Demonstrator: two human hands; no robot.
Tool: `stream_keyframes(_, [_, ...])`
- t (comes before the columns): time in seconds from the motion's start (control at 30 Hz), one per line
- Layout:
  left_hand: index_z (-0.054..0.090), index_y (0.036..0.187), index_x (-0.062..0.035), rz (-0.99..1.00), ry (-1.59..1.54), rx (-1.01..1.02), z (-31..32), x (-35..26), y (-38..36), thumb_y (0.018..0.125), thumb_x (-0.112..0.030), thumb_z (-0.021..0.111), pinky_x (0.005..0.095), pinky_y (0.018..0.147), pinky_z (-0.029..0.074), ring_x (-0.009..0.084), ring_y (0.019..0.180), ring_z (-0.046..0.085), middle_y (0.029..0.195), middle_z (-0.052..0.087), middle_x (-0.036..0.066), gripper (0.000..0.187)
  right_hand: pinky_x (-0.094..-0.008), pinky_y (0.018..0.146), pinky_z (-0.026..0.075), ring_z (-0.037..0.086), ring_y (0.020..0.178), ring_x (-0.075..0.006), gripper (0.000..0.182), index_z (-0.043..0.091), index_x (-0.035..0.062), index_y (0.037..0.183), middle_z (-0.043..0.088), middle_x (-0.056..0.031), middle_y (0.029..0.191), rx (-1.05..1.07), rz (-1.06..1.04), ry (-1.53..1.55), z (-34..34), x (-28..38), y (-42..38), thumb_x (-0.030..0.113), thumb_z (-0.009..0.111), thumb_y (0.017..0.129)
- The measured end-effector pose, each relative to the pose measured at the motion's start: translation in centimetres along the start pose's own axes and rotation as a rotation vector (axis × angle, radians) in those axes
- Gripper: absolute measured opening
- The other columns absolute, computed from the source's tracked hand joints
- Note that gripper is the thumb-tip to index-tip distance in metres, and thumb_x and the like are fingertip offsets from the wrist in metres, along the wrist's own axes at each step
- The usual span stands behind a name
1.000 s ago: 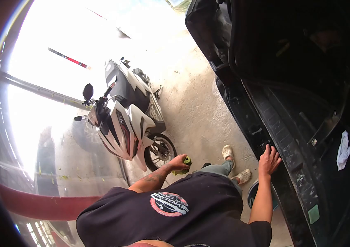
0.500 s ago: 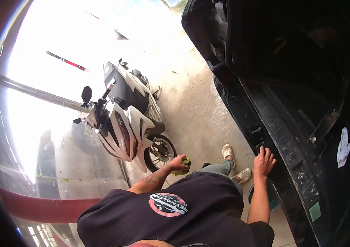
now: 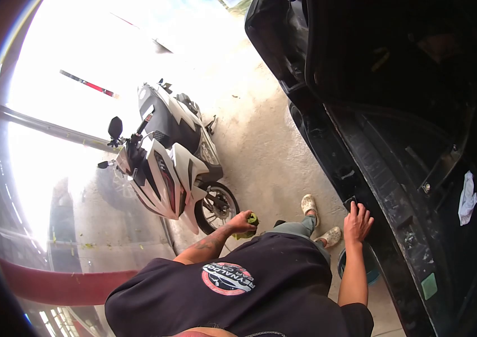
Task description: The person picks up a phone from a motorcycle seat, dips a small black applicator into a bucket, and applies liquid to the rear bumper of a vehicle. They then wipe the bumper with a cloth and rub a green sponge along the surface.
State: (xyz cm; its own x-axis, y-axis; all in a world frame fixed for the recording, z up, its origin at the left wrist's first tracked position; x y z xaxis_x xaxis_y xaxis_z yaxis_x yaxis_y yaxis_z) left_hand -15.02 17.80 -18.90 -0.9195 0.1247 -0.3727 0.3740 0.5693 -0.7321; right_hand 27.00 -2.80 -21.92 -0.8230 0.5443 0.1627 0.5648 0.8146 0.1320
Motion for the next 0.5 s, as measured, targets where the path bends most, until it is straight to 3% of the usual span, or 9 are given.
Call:
stream_keyframes(0.23, [0.061, 0.126, -0.0056, -0.014, -0.004, 0.024, 0.1, 0.1, 0.3, 0.072, -0.039, 0.082, 0.0452, 0.103, 0.050, 0.0398, 0.120, 0.061, 0.126, 0.063, 0.025, 0.067, -0.0446, 0.084, 0.046, 0.061, 0.106, -0.0253, 0.045, 0.064, 0.0218, 0.129, 0.063, -0.0009, 0.129, -0.066, 0.096, -0.071, 0.2, -1.1, 2.4, 0.018, 0.073, 0.085])
stream_keyframes(0.33, [0.063, 0.115, -0.0014, 0.055, -0.019, -0.084, -0.1, -0.3, -0.1, 0.073, -0.030, 0.083, 0.0419, 0.091, 0.054, 0.0340, 0.103, 0.069, 0.106, 0.070, 0.020, 0.054, -0.0444, 0.083, 0.046, 0.061, 0.106, -0.0257, 0.047, 0.064, 0.0219, 0.129, 0.062, -0.0011, 0.125, -0.036, 0.023, -0.033, 0.1, -0.8, 0.0, 0.017, 0.075, 0.083])
stream_keyframes(0.5, [0.063, 0.116, -0.0022, 0.053, 0.001, -0.084, -0.1, -0.2, -0.3, 0.074, -0.029, 0.083, 0.0418, 0.091, 0.054, 0.0333, 0.103, 0.069, 0.107, 0.070, 0.020, 0.054, -0.0437, 0.083, 0.046, 0.061, 0.106, -0.0254, 0.047, 0.064, 0.0214, 0.128, 0.062, -0.0012, 0.124, -0.058, 0.032, -0.061, -0.5, -1.4, 1.3, 0.018, 0.076, 0.083])
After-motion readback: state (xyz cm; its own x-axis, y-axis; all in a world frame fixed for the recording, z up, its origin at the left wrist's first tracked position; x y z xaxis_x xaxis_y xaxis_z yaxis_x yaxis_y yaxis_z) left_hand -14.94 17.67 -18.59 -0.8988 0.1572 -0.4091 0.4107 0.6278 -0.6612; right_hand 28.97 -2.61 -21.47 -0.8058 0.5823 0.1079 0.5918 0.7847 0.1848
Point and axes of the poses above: each hand's wrist, its own y-axis towards the middle knuckle, its own z-axis out of the palm, x = y × z, the point moved 1 cm from there along y, towards the middle knuckle
